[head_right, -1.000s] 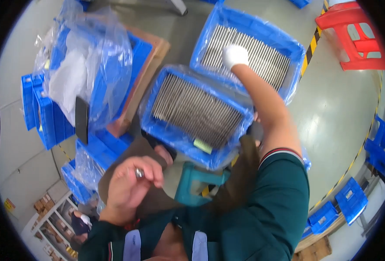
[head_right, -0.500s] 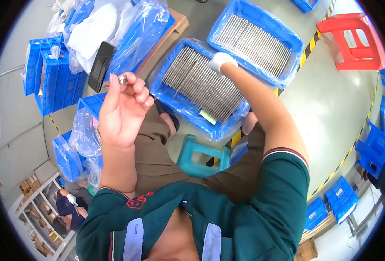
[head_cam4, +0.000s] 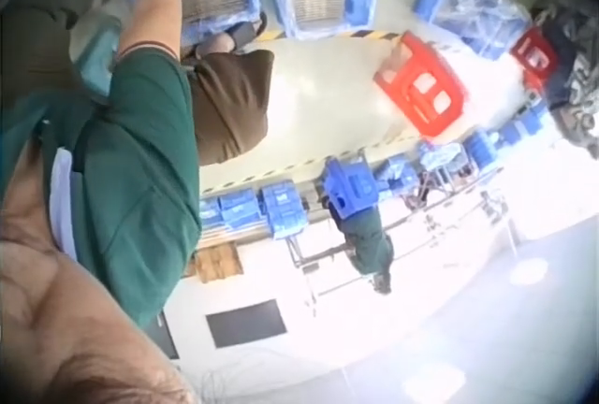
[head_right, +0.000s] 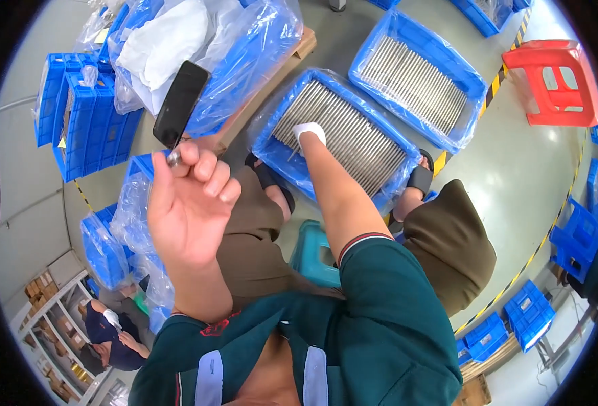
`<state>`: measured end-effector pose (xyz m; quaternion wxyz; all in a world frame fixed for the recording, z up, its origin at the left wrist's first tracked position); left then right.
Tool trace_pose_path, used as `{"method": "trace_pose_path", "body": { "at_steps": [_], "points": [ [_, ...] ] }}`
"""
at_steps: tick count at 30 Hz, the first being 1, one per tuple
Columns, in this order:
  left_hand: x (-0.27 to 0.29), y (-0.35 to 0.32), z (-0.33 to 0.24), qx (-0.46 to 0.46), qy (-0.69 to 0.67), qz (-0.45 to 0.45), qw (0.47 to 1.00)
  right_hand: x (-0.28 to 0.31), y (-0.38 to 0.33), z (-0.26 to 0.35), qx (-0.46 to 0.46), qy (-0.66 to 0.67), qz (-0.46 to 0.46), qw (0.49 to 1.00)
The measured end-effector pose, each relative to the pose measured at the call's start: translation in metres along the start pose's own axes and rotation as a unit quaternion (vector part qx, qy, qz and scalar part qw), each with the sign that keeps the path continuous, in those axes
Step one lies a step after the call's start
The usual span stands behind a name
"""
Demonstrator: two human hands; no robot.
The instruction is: The recorder is inspecting thin metal rods, checking them with a small cylindrical gauge and sorting them into different blue bins.
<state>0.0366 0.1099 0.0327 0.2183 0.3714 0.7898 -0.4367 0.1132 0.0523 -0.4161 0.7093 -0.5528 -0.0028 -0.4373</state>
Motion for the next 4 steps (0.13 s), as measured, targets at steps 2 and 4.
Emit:
{"method": "trace_pose_path", "body": {
  "at_steps": [2,4],
  "points": [
    [0.006,0.0,-0.006,-0.002,-0.004,-0.005,1.0,0.014,-0.023,0.032,-0.029,0.027,-0.083,0.996],
    [0.004,0.001,-0.004,0.011,-0.009,0.026,1.0,0.05,-0.035,0.043,-0.069,0.053,-0.156,0.984]
  ]
}}
Point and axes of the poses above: each hand's wrist, its own y-axis towards the middle knuckle, its own x-axis out of the back of the hand, z = x × y, the point moved 7 cm from there along y, towards the middle knuckle, and after that the axes turned 14 degrees about -z, right-handed, at the moved point
